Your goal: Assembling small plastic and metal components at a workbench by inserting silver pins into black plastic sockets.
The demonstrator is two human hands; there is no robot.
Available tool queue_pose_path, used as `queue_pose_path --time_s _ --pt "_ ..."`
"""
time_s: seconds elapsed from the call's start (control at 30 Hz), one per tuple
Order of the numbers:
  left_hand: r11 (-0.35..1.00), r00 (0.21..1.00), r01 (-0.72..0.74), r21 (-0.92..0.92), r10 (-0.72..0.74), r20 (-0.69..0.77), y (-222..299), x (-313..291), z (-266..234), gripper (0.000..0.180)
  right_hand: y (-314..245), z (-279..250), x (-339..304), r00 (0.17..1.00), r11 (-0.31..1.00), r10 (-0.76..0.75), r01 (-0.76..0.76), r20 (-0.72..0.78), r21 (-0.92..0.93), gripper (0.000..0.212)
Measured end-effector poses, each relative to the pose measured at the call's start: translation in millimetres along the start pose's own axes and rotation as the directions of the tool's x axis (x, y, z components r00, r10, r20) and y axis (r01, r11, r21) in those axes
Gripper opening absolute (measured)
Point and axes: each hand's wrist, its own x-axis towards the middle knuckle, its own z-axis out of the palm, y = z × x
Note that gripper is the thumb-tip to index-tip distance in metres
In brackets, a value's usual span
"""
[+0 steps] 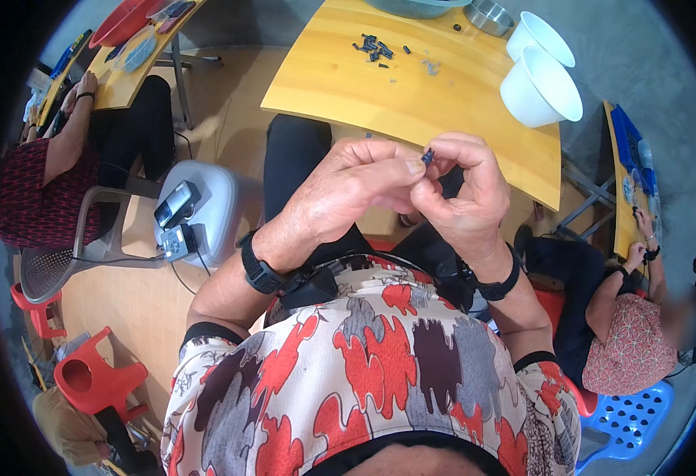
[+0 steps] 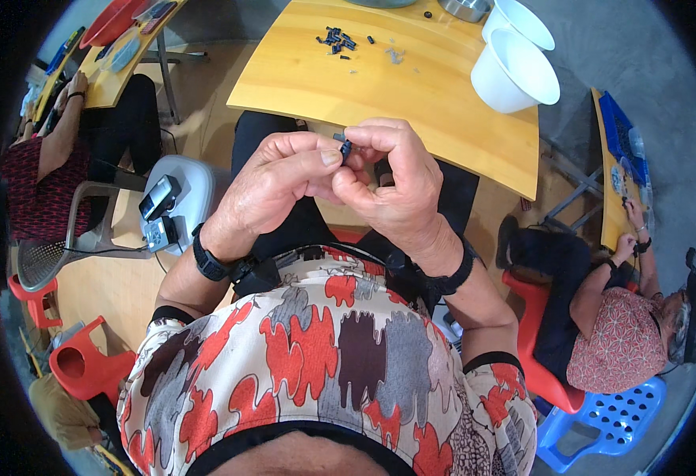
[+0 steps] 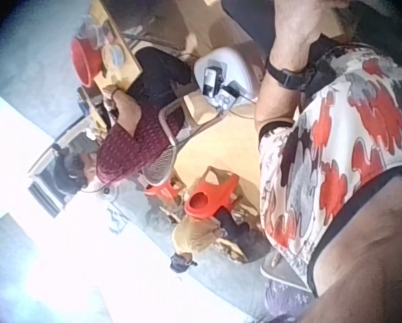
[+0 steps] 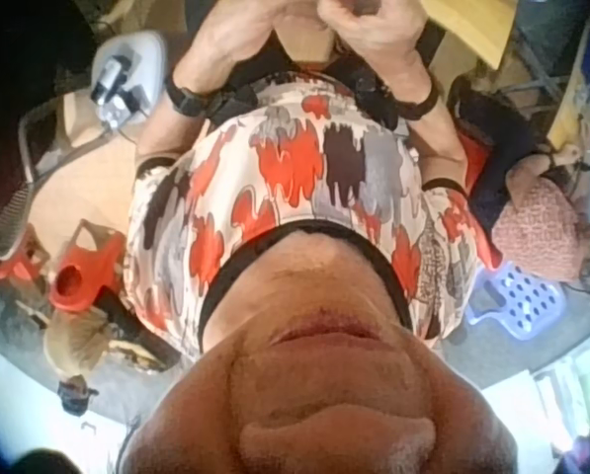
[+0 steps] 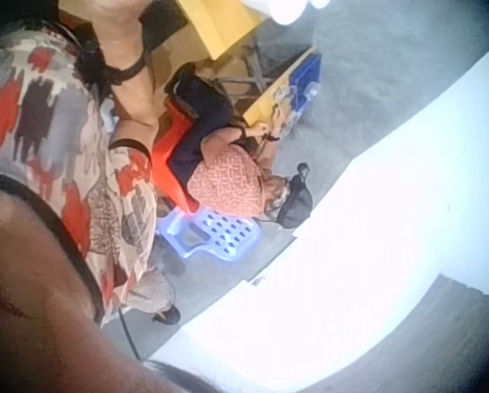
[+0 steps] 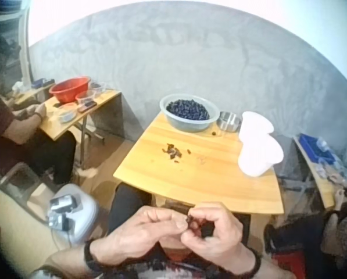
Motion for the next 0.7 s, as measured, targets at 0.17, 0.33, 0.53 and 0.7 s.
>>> queue_pose_path --time_s 0.17,0.33,0.53,0.7 --pt "0.979 0.989 -0.145 0.143 0.146 0.004 -2.0 -0.2 2.0 0.018 -1.1 0.7 2.5 0.999 0.999 -0.034 0.034 0.003 0.024 0.032" --pt "0.960 0.989 -0.146 0.240 0.145 0.020 -0.7 0.4 2.4 0.018 1.7 0.0 5.3 0.991 0.991 -0.131 0.131 0.017 -0.023 0.028" --pt "0.974 0.992 -0.126 0.188 0.126 0.011 0.2 2.9 6.3 0.018 0.4 -4.5 5.3 0.999 0.998 -0.005 0.002 0.041 0.069 0.032" --pt "0.969 0.992 -0.124 0.212 0.123 0.019 0.7 5.5 5.8 0.018 6.9 -4.9 1.7 0.999 1.000 -0.001 0.001 0.037 0.010 0.037"
